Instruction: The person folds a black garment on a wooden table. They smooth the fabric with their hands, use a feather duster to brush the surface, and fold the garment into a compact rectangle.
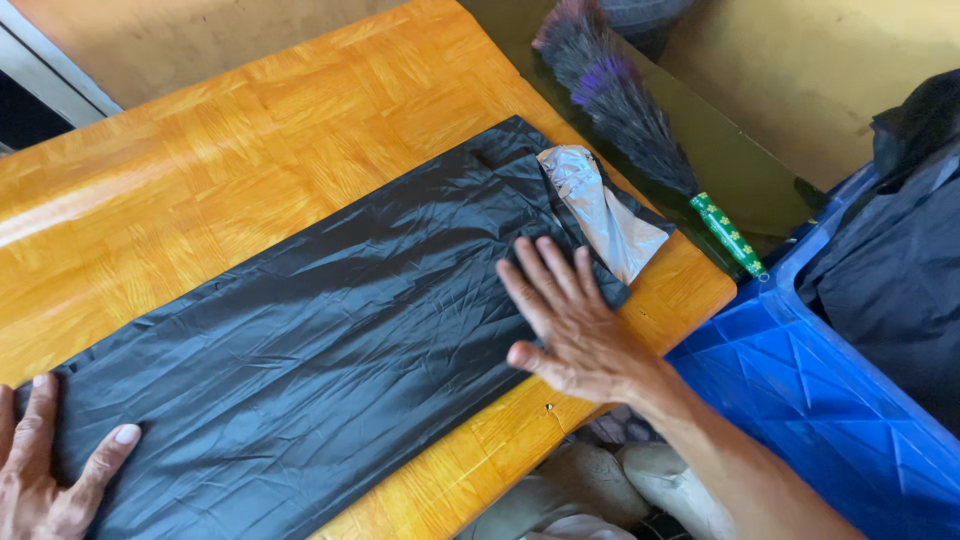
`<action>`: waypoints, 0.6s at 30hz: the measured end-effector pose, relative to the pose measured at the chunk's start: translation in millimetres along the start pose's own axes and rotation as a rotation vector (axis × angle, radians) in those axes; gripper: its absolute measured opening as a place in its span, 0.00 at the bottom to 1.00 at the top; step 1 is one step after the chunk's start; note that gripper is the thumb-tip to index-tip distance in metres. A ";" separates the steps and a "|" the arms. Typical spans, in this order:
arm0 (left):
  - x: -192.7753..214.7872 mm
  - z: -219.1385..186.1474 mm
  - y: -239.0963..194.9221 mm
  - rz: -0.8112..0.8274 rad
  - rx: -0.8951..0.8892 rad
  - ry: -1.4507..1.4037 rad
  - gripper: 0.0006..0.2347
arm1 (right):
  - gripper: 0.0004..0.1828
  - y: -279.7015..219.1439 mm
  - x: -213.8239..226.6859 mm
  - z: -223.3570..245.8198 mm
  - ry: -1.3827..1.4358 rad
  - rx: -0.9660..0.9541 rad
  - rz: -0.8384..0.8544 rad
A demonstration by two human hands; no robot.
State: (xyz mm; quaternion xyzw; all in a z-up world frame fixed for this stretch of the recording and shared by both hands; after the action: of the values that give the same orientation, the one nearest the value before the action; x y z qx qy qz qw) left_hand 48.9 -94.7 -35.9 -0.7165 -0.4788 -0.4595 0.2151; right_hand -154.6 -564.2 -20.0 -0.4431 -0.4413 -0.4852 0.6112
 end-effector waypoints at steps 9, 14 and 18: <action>11.4 3.6 6.3 0.117 0.203 0.224 0.44 | 0.49 -3.2 14.9 -17.1 0.029 -0.229 -0.066; 31.8 -45.1 6.0 0.310 0.468 0.406 0.41 | 0.38 40.6 34.4 21.7 -0.111 0.073 -0.239; 35.3 -47.7 10.0 0.374 0.512 0.384 0.40 | 0.36 69.7 7.9 10.2 -0.168 0.110 -0.121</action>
State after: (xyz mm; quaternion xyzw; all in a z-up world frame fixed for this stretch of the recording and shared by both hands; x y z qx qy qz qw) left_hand 40.4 -117.7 19.1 -0.6155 -0.3897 -0.4036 0.5535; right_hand -86.0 -546.4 -18.0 -0.4205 -0.5429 -0.4575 0.5649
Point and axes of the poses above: each hand's wrist, its own y-axis towards the middle knuckle, its own x-axis out of the back of the hand, z = x × y, the point moved 3 cm from there along y, towards the middle knuckle, and after that the axes turned 14 degrees about z, right-handed, at the moved point
